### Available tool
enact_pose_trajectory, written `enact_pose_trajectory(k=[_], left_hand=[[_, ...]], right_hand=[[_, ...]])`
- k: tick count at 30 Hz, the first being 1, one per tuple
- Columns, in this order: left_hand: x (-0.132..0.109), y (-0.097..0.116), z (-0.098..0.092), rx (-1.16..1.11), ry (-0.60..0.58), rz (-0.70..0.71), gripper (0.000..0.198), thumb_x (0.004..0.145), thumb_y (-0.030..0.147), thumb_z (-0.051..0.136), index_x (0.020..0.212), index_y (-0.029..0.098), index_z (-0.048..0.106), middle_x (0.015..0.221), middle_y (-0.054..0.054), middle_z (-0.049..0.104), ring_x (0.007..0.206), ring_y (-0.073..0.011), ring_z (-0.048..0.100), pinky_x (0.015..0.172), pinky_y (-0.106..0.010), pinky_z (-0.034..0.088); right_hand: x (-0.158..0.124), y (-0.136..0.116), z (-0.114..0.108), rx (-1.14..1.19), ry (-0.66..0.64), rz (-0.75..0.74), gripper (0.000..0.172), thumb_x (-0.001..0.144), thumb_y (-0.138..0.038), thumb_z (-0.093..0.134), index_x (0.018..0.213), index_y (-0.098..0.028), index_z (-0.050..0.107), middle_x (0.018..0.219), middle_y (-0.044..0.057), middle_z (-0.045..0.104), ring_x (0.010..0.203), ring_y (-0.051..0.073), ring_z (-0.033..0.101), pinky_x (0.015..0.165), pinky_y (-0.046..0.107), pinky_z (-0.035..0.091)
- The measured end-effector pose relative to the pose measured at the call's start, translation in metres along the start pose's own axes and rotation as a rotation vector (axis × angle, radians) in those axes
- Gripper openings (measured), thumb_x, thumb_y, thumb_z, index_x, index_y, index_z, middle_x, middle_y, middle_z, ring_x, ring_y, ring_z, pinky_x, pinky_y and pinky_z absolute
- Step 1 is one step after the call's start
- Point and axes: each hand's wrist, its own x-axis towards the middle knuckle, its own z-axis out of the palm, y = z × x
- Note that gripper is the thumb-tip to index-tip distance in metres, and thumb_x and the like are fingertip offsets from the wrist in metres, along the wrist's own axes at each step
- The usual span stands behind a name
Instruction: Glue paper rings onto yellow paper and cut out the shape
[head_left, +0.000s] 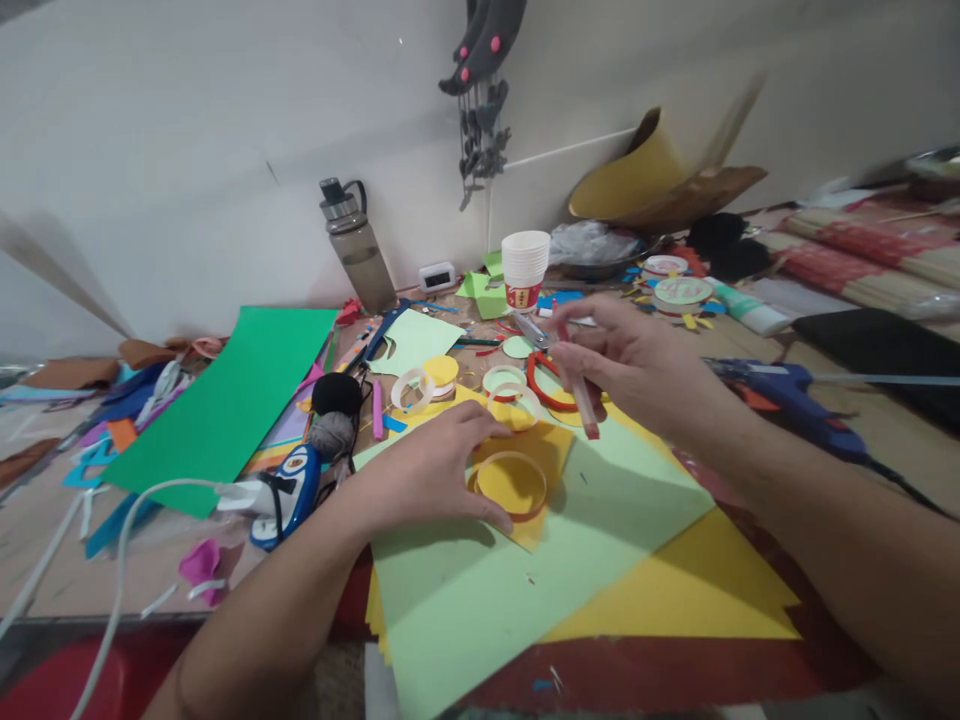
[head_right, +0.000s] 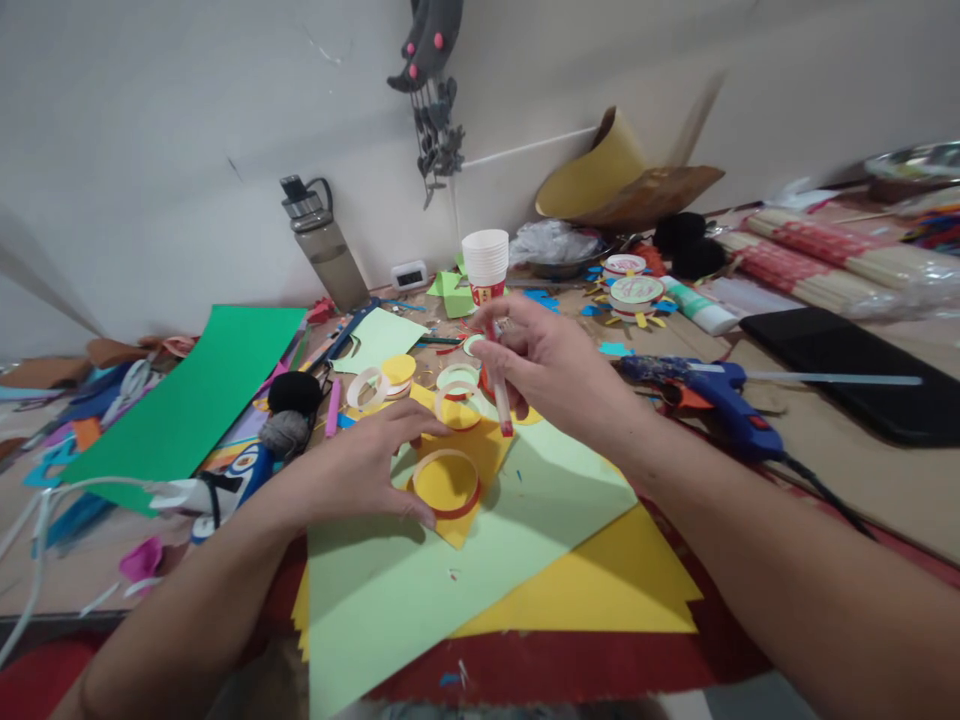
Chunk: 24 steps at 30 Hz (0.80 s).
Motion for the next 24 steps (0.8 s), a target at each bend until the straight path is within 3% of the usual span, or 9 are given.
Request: enact_pose_trajectory(k=[2,4,10,13,17,20,24], left_hand=[[0.0,0.003,0.0,0.007,0.0,0.018,0.081,0.063,0.063,0.077,0.13,0.022,0.057,0.132,-0.013,0.056,0.123,-0.0312,0.052,0.102,-0.044,0.044],[0.0,0.007,0.0,0.017,0.004,0.036,0.077,0.065,0.063,0.075,0.127,0.021,0.059,0.129,-0.014,0.057,0.12,-0.031,0.054,0.1,-0.043,0.046],[0.0,0.009,-0.007,-0.041,0.046,0.063,0.051,0.08,0.047,0.071,0.123,0.021,0.063,0.121,-0.012,0.059,0.113,-0.0248,0.057,0.098,-0.038,0.046],[0.002,0.003,-0.01,-0.076,0.017,0.134,0.035,0.086,0.034,0.067,0.118,0.022,0.066,0.119,-0.01,0.061,0.11,-0.0219,0.058,0.097,-0.035,0.046],[0.004,-0.002,-0.012,-0.098,-0.067,0.199,0.036,0.085,0.03,0.067,0.121,0.024,0.066,0.124,-0.01,0.06,0.116,-0.022,0.057,0.102,-0.034,0.043],[0.005,-0.002,-0.012,-0.105,-0.097,0.2,0.041,0.085,0.033,0.068,0.125,0.025,0.065,0.126,-0.009,0.06,0.117,-0.0213,0.056,0.102,-0.033,0.043],[0.006,-0.002,-0.012,-0.135,-0.125,0.194,0.045,0.083,0.038,0.069,0.127,0.027,0.064,0.129,-0.008,0.06,0.12,-0.0211,0.056,0.104,-0.032,0.042]], right_hand=[[0.0,-0.002,-0.001,0.076,-0.056,0.014,0.016,0.091,-0.037,0.057,0.094,-0.022,0.053,0.056,-0.004,0.059,0.038,0.011,0.054,0.039,0.024,0.04],[0.0,-0.002,-0.002,0.179,-0.116,0.017,0.01,0.09,-0.031,0.055,0.094,-0.022,0.053,0.062,-0.002,0.061,0.045,0.011,0.056,0.045,0.025,0.044],[0.003,0.0,0.0,0.246,-0.18,-0.01,0.037,0.073,-0.012,0.067,0.102,-0.023,0.047,0.073,-0.005,0.059,0.062,0.012,0.059,0.054,0.025,0.047],[0.004,0.003,0.002,0.238,-0.147,0.014,0.033,0.075,-0.019,0.069,0.1,-0.024,0.047,0.069,-0.006,0.056,0.057,0.011,0.056,0.051,0.024,0.045],[0.005,0.006,0.0,0.134,-0.156,0.038,0.024,0.083,-0.04,0.066,0.093,-0.022,0.053,0.061,-0.006,0.054,0.047,0.009,0.047,0.043,0.024,0.037],[0.002,0.003,-0.001,-0.056,-0.142,-0.002,0.032,0.089,-0.049,0.056,0.083,-0.019,0.063,0.057,-0.004,0.049,0.044,0.008,0.04,0.04,0.024,0.028],[-0.002,-0.001,0.0,-0.177,-0.111,-0.049,0.039,0.091,-0.051,0.052,0.082,-0.017,0.069,0.054,-0.005,0.044,0.046,0.008,0.037,0.043,0.025,0.027]])
